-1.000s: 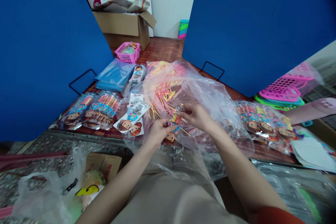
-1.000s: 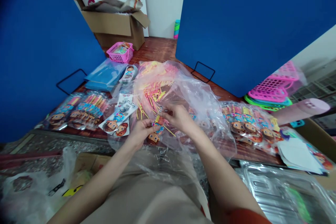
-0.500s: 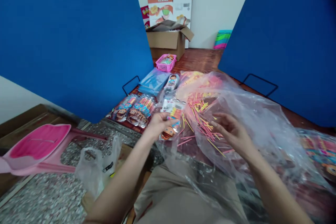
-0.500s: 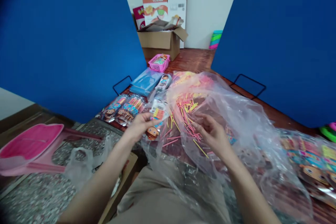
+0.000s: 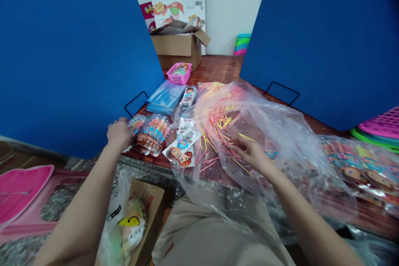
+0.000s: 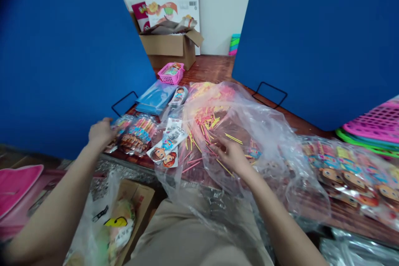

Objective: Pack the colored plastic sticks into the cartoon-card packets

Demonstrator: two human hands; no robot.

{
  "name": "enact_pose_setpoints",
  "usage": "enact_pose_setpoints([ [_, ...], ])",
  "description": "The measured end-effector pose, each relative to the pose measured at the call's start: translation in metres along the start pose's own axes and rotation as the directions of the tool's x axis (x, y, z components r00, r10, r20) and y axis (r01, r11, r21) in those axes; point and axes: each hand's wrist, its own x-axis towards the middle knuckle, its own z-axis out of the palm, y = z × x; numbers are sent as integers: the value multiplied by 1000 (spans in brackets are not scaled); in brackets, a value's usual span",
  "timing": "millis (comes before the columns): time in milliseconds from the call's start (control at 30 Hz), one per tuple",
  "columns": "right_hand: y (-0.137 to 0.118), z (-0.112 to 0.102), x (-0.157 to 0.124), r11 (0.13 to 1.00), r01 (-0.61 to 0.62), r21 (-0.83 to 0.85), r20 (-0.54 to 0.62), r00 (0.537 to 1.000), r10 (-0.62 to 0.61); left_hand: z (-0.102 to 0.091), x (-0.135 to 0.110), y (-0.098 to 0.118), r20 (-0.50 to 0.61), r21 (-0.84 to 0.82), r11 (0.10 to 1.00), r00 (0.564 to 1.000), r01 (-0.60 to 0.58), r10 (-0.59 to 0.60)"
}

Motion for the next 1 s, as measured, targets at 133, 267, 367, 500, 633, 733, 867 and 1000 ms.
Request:
enact_pose_setpoints([
  [133,7,-10,5,998,-25,-64,-89,996,19,22,-43,59,-7,12,930,930,-368,368],
  [267,26,-27,12,980,-83,-182,-181,982,49,56,-68,110,218,-277,862,847,-423,486],
  [367,41,-39,11,947,-160,-280,-158,980,119,74,-69,127,273,-199,902,863,-383,426],
  [500,45,-37,7,872,-207,-443,-40,976,212,88,-59,130,306,-104,942,891,-320,336],
  [633,28,-21,14,840,-93,-535,120,975,185,93,-57,128,281,-124,962,922,-241,267],
  [733,14,-13,24,774,-43,-632,199,956,216,92,-60,126,231,-183,955,934,-234,273],
  [867,6,-14,33,711,-19,-703,271,917,292,86,-68,123,94,-302,918,951,-256,296],
  [1000,8,-15,38,739,-5,-674,359,872,334,76,-73,125,2,-563,797,964,-219,266],
])
